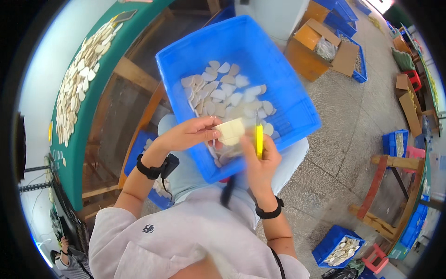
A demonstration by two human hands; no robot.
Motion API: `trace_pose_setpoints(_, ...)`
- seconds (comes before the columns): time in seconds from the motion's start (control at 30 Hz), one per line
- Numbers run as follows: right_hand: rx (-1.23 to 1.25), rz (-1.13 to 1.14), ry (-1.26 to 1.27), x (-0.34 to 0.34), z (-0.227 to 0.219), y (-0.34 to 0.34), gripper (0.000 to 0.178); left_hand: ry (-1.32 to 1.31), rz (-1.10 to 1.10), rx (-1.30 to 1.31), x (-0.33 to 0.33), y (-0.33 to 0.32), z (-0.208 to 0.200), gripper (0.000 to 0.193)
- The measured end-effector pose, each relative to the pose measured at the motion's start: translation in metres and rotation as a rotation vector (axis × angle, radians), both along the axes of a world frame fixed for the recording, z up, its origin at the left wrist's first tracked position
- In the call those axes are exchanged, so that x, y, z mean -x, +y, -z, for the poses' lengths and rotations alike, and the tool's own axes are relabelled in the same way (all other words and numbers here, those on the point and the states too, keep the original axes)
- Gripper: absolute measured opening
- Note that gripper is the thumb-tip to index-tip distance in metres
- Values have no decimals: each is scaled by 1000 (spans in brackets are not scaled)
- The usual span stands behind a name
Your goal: Sort and inspect white plastic toy components from one blue bin to another using a small utility tool.
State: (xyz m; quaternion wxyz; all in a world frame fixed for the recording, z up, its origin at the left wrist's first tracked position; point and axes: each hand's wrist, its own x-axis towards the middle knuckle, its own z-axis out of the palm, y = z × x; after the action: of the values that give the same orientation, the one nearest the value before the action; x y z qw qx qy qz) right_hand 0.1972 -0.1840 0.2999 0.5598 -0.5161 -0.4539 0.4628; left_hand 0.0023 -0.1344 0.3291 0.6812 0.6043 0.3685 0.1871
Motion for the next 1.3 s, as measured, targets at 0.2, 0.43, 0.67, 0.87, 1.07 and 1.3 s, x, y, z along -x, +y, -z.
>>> trace_pose_setpoints(0.2, 18, -61, -72, 24, -20, -8, 9, -245, -177, 111, 15, -36, 5, 29)
trace_pose_setpoints(0.43, 492, -119, 518, 45, -38, -8, 21, -199, -404, -551, 11, -62, -17, 49)
trace_pose_setpoints(0.67, 417, -348, 425, 51, -32, -15, 21, -308, -605, -563, 13, -66, -6, 35)
trace_pose_setpoints(0.87, 281, -400, 240, 47, -30, -20, 25, -566, -687, -275, 11, -70, -1, 24)
trace_pose_setpoints(1.07, 116, -410, 189, 39, -42, -18, 20, -853, -627, 81, 13, -72, 2, 21)
trace_pose_setpoints(1.3, -306, -491, -566, 32, -58, -6, 31, -317, -701, -212, 13, -78, -15, 23)
